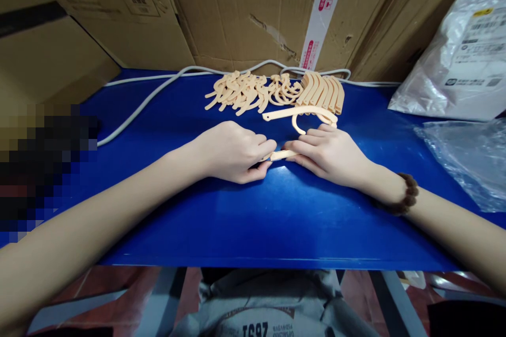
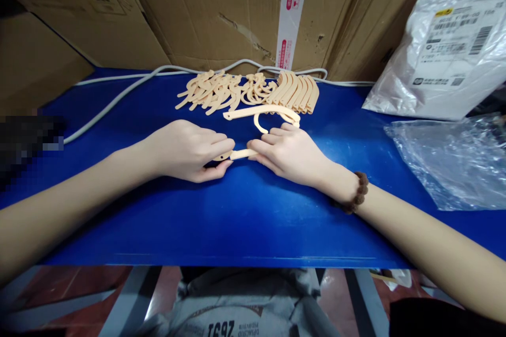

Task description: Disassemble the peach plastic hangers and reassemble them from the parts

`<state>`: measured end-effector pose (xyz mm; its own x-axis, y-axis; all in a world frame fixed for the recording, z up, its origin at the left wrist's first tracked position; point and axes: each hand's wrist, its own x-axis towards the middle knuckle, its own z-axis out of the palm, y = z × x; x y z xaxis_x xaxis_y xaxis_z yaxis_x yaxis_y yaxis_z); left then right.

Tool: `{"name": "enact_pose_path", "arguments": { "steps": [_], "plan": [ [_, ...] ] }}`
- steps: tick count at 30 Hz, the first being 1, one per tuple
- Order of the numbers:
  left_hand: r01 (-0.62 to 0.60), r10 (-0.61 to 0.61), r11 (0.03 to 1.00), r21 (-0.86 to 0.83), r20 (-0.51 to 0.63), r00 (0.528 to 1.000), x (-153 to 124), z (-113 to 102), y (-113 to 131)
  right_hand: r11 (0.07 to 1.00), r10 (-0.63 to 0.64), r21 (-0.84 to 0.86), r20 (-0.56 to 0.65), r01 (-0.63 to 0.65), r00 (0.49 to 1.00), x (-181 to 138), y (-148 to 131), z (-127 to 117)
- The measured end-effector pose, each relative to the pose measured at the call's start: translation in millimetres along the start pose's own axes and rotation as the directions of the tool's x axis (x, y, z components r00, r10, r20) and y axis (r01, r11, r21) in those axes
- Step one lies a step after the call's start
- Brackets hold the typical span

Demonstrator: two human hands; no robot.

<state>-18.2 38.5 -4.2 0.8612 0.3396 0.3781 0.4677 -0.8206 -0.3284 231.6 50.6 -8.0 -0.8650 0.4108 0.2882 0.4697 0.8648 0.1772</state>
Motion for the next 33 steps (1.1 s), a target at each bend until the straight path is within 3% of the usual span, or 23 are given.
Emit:
{"name": "enact_pose_path", "arguments": {
  "steps": [13,21,29,33],
  "plan": [
    [-0.016,0.018,0.999,-0.038,0.052,0.998,-1.3,-2.0,0.1,1.0,-0.013,0.013,0.024,0.013,1.0,0.4,2.4,2.4],
    [-0.029,0.03,0.999,0.036,-0.012,0.999,-1.2,3.1,-0.3,1.0,-0.011,0.015,0.011,0.011,1.0,1.3,1.1,1.7],
    [0.02,-0.021,0.999,0.045,0.012,1.0,-1.5,-1.0,-3.0,1.0,-0.004,-0.019,-0.116,0.002,0.993,1.9,1.9,0.1],
    [0.051,-0.051,0.998,0.031,0.025,0.998,-2.3,-1.3,-5.3,0.996,0.077,-0.032,-0.209,-0.085,0.975,0.7,4.6,-4.5]
  ]
}}
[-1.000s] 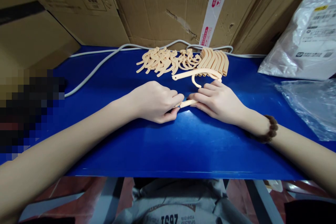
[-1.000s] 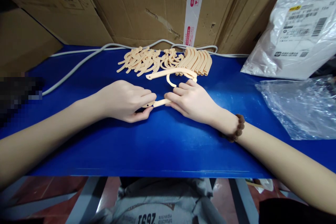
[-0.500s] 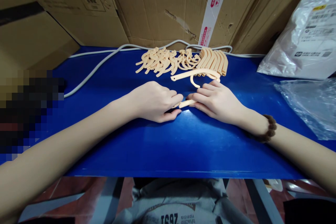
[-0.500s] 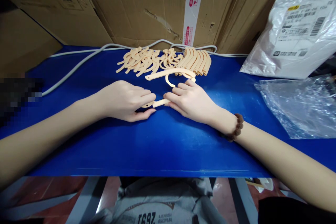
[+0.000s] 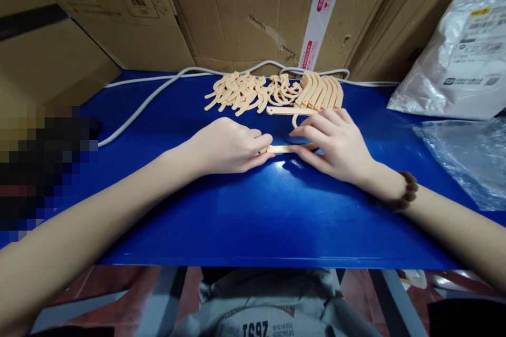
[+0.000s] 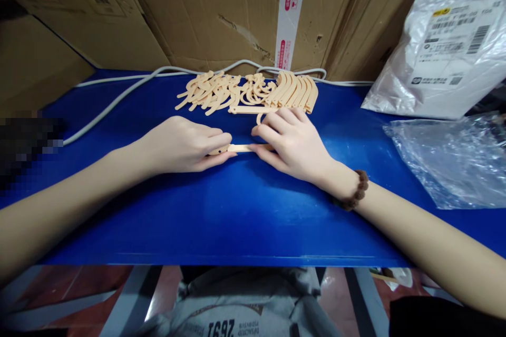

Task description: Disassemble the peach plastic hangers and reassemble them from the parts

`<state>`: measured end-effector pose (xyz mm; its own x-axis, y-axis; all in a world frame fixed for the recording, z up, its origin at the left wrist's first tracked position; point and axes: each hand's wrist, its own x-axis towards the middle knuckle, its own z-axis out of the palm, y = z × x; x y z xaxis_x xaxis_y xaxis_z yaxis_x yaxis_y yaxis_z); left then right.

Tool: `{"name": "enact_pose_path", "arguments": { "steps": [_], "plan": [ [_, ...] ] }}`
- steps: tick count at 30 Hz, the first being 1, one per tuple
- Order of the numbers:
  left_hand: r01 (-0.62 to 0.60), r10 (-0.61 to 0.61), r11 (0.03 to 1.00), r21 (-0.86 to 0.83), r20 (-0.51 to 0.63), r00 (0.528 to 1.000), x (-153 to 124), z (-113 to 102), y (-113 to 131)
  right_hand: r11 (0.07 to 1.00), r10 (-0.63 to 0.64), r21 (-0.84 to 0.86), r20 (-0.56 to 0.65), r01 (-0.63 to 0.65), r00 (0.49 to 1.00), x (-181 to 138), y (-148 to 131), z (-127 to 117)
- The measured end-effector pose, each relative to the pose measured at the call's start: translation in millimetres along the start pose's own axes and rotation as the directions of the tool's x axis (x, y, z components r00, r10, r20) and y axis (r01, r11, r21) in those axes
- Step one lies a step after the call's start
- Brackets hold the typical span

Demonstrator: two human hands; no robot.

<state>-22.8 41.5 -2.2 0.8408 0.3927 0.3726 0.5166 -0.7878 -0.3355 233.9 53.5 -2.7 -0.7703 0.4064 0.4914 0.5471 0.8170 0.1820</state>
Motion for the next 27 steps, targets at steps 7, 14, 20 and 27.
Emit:
{"name": "enact_pose_path", "arguments": {
  "steps": [7,14,20,27],
  "plan": [
    [0.065,-0.064,0.998,-0.013,0.027,0.998,-1,-4,-4,0.973,0.225,-0.036,-0.064,-0.228,0.972,-2,8,-2],
    [0.109,-0.105,0.993,-0.044,0.082,0.991,1,-11,-3,0.97,0.235,0.051,0.054,-0.238,0.97,-1,11,2],
    [0.156,-0.149,0.987,-0.033,0.166,0.975,2,-16,-5,0.97,0.234,0.053,0.08,-0.239,0.969,-1,10,2],
    [0.135,-0.131,0.991,0.0,0.233,0.963,3,-14,-11,0.972,0.231,0.033,0.079,-0.234,0.97,-4,9,5]
  ]
}}
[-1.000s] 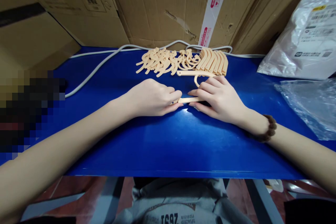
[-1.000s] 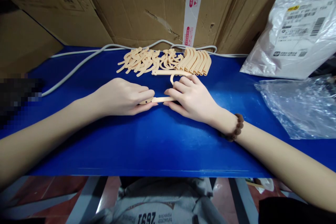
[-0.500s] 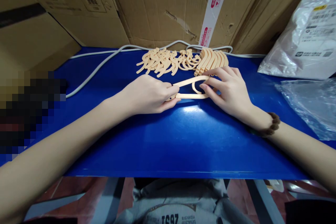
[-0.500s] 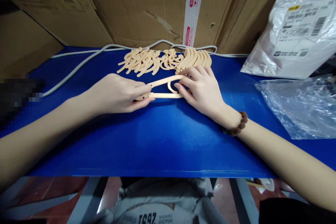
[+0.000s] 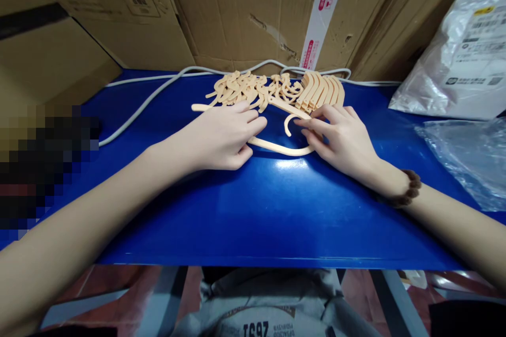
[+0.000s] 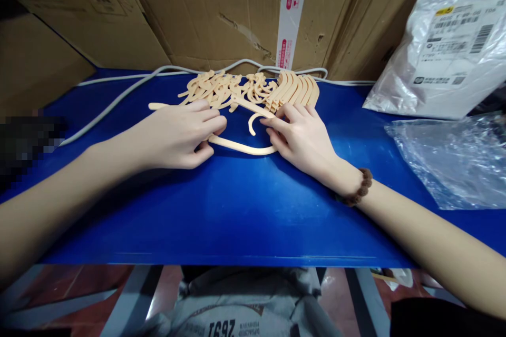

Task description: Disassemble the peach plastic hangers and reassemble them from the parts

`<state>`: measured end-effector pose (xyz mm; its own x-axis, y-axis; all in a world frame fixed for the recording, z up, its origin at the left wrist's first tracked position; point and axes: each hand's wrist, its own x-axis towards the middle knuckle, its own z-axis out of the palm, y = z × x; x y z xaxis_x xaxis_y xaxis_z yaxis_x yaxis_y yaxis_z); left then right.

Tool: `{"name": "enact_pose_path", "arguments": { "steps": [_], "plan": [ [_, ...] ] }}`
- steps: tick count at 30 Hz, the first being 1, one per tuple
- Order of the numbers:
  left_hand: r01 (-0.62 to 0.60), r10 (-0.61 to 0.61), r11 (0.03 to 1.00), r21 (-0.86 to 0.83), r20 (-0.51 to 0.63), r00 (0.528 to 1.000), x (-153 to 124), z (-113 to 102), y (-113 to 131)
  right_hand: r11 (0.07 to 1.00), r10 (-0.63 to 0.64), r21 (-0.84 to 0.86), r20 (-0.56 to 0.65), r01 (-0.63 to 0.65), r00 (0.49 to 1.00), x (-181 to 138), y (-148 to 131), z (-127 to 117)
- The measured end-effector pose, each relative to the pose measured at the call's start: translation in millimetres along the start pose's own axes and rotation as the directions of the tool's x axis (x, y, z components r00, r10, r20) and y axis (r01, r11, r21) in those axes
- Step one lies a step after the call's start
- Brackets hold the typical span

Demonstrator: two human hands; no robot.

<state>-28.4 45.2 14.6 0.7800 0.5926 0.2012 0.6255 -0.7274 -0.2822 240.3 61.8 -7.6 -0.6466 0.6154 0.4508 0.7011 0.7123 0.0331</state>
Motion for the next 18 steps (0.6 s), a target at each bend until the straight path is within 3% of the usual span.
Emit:
{"name": "enact_pose_path", "arguments": {
  "steps": [7,13,18],
  "plan": [
    [-0.06,0.06,0.998,-0.009,-0.019,0.998,2,8,-2,0.999,0.009,-0.051,0.056,-0.006,0.998,1,-1,0],
    [0.019,-0.017,1.0,0.015,-0.137,0.99,0,19,-6,0.994,0.017,-0.11,0.077,-0.008,0.997,1,-3,1],
    [0.117,-0.121,0.993,-0.033,-0.173,0.977,0,15,-5,0.987,0.032,-0.161,0.081,-0.018,0.996,1,-4,-1]
  ]
}}
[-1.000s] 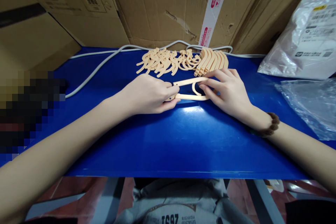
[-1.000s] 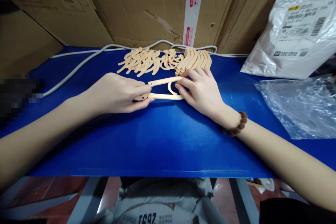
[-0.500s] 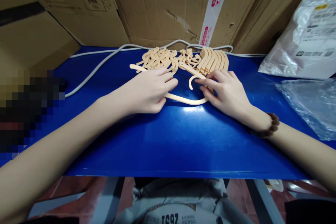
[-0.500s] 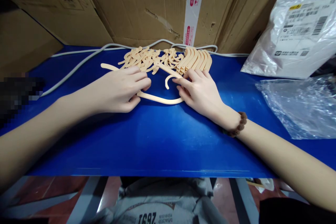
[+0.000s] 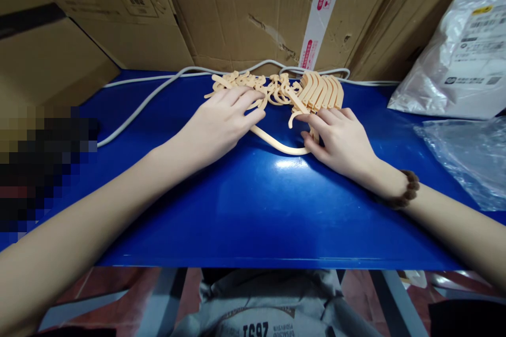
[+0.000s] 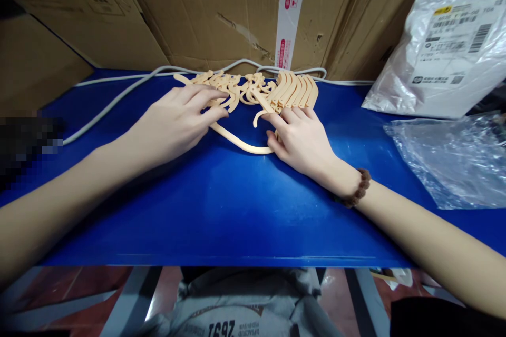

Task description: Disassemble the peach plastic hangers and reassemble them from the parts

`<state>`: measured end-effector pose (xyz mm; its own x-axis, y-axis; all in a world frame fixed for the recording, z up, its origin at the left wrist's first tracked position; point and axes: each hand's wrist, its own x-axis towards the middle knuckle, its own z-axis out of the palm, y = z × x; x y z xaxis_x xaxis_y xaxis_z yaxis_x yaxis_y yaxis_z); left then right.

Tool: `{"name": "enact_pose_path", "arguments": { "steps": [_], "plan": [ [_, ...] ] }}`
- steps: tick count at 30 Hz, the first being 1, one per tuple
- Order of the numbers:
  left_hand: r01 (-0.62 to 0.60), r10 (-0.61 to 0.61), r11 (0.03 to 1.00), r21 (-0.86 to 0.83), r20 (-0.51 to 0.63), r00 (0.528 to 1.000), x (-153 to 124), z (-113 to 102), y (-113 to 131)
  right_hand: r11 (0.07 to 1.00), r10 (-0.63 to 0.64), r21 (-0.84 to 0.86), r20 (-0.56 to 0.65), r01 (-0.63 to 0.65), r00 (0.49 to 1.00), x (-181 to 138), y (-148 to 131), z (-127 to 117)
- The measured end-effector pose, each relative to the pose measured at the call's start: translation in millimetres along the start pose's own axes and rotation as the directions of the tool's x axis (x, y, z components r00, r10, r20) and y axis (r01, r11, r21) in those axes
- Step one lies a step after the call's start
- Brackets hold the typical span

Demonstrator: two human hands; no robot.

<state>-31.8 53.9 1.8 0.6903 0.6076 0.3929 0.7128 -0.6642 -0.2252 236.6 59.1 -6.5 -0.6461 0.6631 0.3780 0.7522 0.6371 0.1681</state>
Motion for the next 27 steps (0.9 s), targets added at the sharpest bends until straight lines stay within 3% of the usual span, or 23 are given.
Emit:
{"name": "enact_pose_path", "arguments": {
  "steps": [10,14,19,27],
  "plan": [
    [0.228,-0.228,0.971,0.073,-0.015,0.974,-4.0,-11.4,1.0,1.0,0.002,-0.01,-0.013,-0.002,1.0,-0.5,-0.3,-0.6],
    [0.215,-0.206,0.97,0.115,-0.082,0.975,-6.7,-11.2,-1.1,1.0,-0.003,-0.021,-0.02,0.002,1.0,-0.4,-0.3,-0.7],
    [0.226,-0.232,0.958,0.178,0.012,0.973,-8.6,-7.1,-3.3,0.999,-0.008,-0.037,-0.014,0.007,1.0,-0.1,-0.6,-1.7],
    [0.202,-0.211,0.962,0.185,0.028,0.977,-3.6,-8.8,3.8,0.999,-0.03,-0.027,-0.022,0.029,0.999,-1.2,2.2,1.8]
  ]
}}
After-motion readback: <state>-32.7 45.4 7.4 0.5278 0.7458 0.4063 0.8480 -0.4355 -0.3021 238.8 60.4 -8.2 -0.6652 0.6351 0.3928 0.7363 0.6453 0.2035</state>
